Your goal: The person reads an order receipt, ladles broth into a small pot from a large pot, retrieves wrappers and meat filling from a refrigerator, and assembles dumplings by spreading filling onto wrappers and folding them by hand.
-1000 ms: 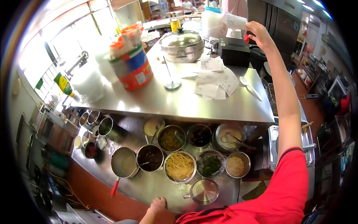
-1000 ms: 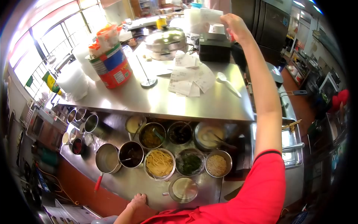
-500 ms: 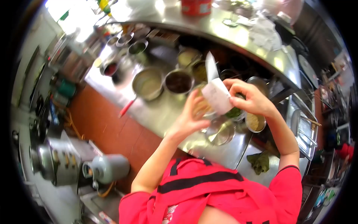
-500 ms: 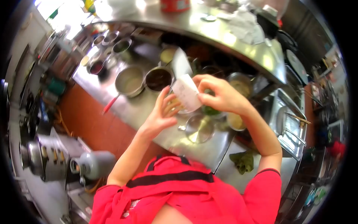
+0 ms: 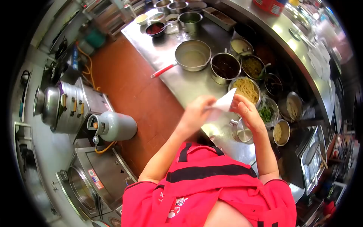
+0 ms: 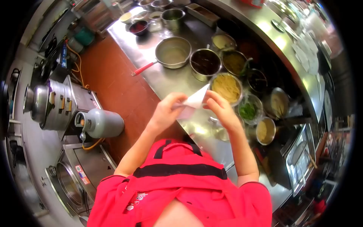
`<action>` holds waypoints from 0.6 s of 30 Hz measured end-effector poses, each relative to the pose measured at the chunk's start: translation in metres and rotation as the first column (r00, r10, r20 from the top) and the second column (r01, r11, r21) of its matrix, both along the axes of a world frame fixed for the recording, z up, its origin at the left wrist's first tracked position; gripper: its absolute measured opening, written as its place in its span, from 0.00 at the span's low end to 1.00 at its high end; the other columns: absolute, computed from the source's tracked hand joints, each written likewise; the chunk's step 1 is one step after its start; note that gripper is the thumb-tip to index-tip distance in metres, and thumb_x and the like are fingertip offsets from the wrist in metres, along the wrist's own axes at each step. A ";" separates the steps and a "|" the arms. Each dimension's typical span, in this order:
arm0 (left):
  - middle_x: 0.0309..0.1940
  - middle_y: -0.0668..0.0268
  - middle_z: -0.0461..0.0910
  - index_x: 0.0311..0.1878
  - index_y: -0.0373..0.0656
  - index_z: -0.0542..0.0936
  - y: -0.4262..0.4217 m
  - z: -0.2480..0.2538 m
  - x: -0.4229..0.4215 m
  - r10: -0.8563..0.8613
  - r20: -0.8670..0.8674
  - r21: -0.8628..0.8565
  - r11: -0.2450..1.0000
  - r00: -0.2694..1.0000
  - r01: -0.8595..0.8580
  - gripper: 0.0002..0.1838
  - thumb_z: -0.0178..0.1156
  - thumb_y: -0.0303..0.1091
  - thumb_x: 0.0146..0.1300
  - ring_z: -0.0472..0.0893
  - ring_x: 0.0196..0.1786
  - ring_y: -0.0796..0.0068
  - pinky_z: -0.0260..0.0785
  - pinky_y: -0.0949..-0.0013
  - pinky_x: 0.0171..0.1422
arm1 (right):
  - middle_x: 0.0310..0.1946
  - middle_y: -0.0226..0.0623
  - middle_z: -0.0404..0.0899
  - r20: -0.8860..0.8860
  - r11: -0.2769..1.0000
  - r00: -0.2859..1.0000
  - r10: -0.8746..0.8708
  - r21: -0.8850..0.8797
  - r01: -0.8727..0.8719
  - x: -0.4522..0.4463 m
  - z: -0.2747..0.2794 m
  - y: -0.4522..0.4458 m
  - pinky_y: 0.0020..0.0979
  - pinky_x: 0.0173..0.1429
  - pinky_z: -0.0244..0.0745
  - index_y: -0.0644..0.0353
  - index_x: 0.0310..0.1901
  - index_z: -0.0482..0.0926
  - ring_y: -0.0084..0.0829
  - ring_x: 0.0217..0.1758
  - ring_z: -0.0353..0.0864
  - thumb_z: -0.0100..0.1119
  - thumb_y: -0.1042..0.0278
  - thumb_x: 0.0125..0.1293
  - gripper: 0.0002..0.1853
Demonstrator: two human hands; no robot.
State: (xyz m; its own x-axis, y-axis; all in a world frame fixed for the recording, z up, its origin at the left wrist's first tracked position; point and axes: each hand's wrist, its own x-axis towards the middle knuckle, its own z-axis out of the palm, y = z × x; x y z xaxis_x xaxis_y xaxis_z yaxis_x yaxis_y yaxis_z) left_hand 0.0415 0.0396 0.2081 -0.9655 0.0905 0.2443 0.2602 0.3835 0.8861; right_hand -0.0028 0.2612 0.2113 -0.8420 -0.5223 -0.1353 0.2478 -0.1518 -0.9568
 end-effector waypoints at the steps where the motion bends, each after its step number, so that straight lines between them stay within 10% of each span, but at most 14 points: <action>1: 0.41 0.58 0.78 0.49 0.42 0.77 -0.003 0.004 0.001 -0.046 -0.070 -0.131 0.991 0.996 0.036 0.17 0.57 0.17 0.56 0.80 0.45 0.62 0.74 0.66 0.48 | 0.53 0.37 0.75 0.062 0.997 0.998 -0.006 -0.079 0.011 -0.004 -0.013 -0.006 0.31 0.58 0.70 0.67 0.59 0.70 0.28 0.55 0.74 0.54 0.62 0.67 0.22; 5: 0.41 0.58 0.78 0.50 0.41 0.77 -0.021 0.004 0.006 -0.072 -0.143 -0.251 0.967 0.987 0.034 0.19 0.59 0.18 0.53 0.80 0.47 0.60 0.74 0.67 0.49 | 0.46 0.34 0.78 0.093 0.999 0.995 -0.021 0.049 0.016 -0.019 -0.033 -0.034 0.29 0.53 0.73 0.69 0.56 0.71 0.25 0.47 0.76 0.58 0.66 0.65 0.21; 11: 0.45 0.64 0.78 0.54 0.42 0.76 -0.113 0.004 -0.031 0.033 0.130 -0.049 0.998 0.991 -0.027 0.24 0.67 0.21 0.51 0.78 0.49 0.74 0.70 0.72 0.56 | 0.51 0.41 0.78 0.187 0.810 0.945 -0.267 -0.487 0.326 -0.061 -0.031 -0.069 0.34 0.60 0.74 0.65 0.54 0.72 0.32 0.54 0.79 0.49 0.75 0.69 0.13; 15: 0.41 0.64 0.78 0.60 0.41 0.68 -0.238 -0.006 -0.108 0.156 0.146 0.421 0.884 0.977 -0.204 0.27 0.59 0.15 0.56 0.79 0.44 0.77 0.74 0.74 0.48 | 0.48 0.39 0.80 0.185 0.768 0.873 -0.451 -0.418 0.485 -0.088 -0.012 -0.081 0.31 0.54 0.77 0.64 0.53 0.73 0.30 0.49 0.81 0.51 0.76 0.68 0.12; 18: 0.41 0.61 0.79 0.63 0.43 0.66 -0.334 -0.061 -0.202 0.223 0.164 0.373 0.888 0.961 -0.270 0.29 0.61 0.20 0.58 0.81 0.41 0.71 0.76 0.70 0.44 | 0.49 0.41 0.79 0.160 0.722 0.791 -0.590 -0.334 0.606 -0.100 -0.023 -0.086 0.35 0.58 0.76 0.63 0.53 0.73 0.33 0.52 0.80 0.50 0.76 0.69 0.12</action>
State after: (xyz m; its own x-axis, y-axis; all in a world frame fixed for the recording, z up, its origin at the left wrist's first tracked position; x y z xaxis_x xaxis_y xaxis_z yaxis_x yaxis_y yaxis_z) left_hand -0.1608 -0.2946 0.1475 -0.9673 -0.2337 0.0988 0.0916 0.0418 0.9949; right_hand -0.1024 0.1753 0.1882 -0.9938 0.0710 -0.0859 0.0260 -0.6014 -0.7985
